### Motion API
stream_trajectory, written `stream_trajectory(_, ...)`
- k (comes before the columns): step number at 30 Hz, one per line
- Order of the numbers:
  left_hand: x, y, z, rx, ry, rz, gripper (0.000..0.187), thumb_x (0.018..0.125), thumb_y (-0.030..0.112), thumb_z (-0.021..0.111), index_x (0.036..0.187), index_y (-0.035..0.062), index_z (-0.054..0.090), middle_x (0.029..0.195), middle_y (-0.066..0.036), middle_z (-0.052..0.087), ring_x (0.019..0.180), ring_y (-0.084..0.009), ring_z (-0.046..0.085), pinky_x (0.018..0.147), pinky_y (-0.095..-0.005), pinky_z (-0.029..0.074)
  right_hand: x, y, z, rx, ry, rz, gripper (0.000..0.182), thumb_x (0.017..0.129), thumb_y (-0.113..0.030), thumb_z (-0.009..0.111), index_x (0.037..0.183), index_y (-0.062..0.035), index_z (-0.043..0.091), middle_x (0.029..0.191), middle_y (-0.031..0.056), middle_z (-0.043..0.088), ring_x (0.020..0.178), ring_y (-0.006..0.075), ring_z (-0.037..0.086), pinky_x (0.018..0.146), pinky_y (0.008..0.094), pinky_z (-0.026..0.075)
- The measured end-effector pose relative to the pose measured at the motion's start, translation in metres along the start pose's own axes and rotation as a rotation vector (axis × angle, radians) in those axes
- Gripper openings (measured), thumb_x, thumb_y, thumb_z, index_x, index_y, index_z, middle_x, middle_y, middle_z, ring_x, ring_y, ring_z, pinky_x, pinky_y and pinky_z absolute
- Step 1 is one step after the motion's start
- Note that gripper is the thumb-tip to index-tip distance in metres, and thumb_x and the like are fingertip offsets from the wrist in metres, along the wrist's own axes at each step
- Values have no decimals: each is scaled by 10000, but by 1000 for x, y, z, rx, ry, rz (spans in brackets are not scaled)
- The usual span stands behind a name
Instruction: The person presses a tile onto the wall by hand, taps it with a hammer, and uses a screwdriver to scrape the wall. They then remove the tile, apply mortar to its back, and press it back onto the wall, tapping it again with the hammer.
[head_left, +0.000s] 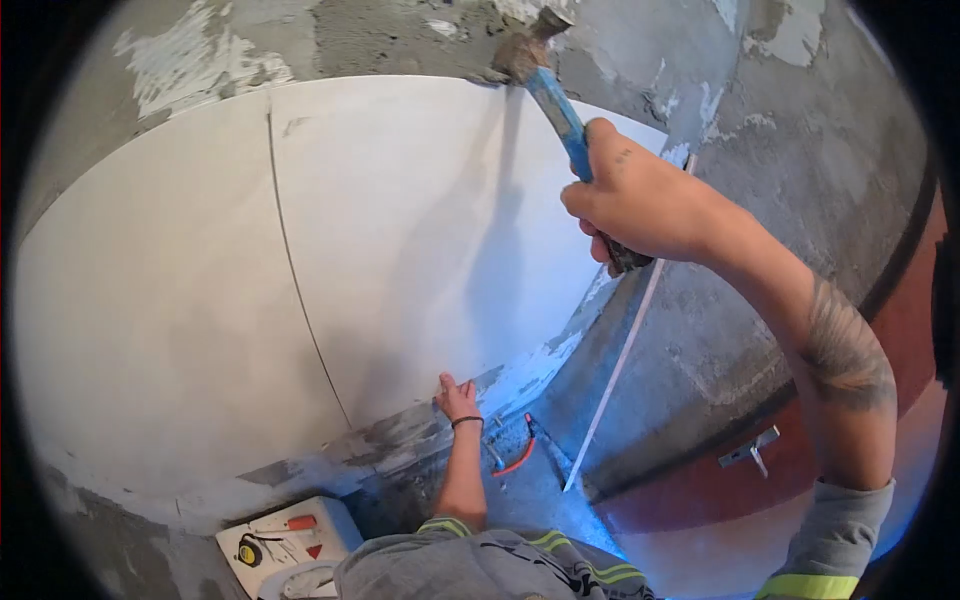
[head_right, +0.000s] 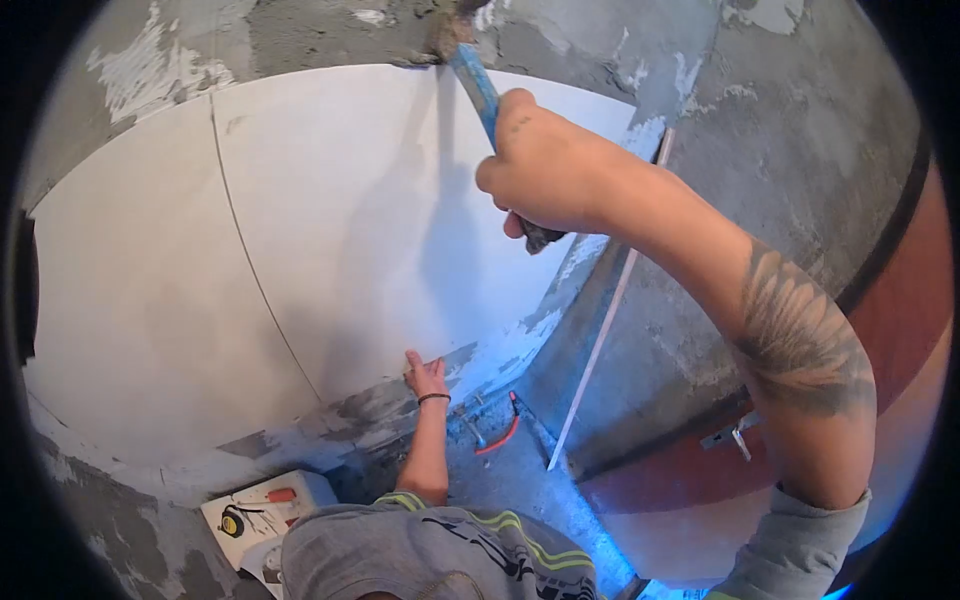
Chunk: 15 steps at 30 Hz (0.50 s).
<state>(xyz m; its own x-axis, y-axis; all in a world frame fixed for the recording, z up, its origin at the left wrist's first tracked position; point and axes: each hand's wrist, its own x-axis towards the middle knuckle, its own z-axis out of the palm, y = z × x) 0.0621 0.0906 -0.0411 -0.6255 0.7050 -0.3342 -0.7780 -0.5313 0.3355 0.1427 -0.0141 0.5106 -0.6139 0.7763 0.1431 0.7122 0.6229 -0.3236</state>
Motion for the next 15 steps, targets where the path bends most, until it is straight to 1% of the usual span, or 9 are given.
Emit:
stream_trajectory(1,-1,1,3,-28,-20,-16,811,773,508,664,1311,38,280,1296,-183,405,1213,-389,400,1013,-495,344,-1,-2,-1,-10,-18,-7,267,824,-95,472,963,97,351,747,185,600,598,214,642,492,321,515)
stream_trajectory(2,-1,3,6,-38,-17,-8,811,773,508,664,1311,38,280,1296,-183,405,1213,-389,400,1013,-495,344,-1,-3,-3,-15,-22,-19,267,824,-95,472,963,97,351,747,185,600,598,214,642,492,321,515)
stream_trajectory(4,-5,4,6,-22,-1,-21,745,779,490,668,1313,127,297,1306,-147,408,1212,-376,407,1006,-510,339,-1,-2,-3,17,-44,17,265,826,-100,473,965,90,353,748,166,594,612,208,640,514,324,516)
stream_trajectory(5,-5,3,8,-24,3,-13,745,779,490,668,1313,127,297,1306,-147,408,1212,-376,407,1006,-510,339,1,-2,-4,20,-48,9,265,826,-100,473,965,90,353,748,166,594,612,208,640,514,324,516)
stream_trajectory(7,-7,3,9,-33,26,-16,723,780,490,667,1314,174,296,1305,-141,410,1205,-375,415,1006,-519,333,1,0,-4,19,-55,0,263,833,-106,476,966,85,353,750,160,591,618,204,637,524,327,515)
stream_trajectory(10,-9,4,11,-20,4,1,732,771,495,675,1300,157,299,1304,-139,410,1201,-374,419,1005,-515,335,0,-3,-5,-5,-64,7,259,838,-107,480,962,84,356,753,159,593,620,203,638,524,324,515)
stream_trajectory(14,-6,1,8,-14,24,17,714,772,496,673,1282,151,311,1296,-141,418,1187,-376,430,1006,-521,331,3,1,-7,25,-78,-14,253,838,-103,485,957,83,360,756,154,596,617,200,640,525,321,518)
stream_trajectory(15,-5,1,7,-18,-1,19,710,771,499,673,1273,146,317,1282,-140,430,1175,-373,441,1000,-522,338,3,0,-8,11,-79,-11,255,835,-101,488,956,84,362,751,151,598,616,203,642,521,319,519)
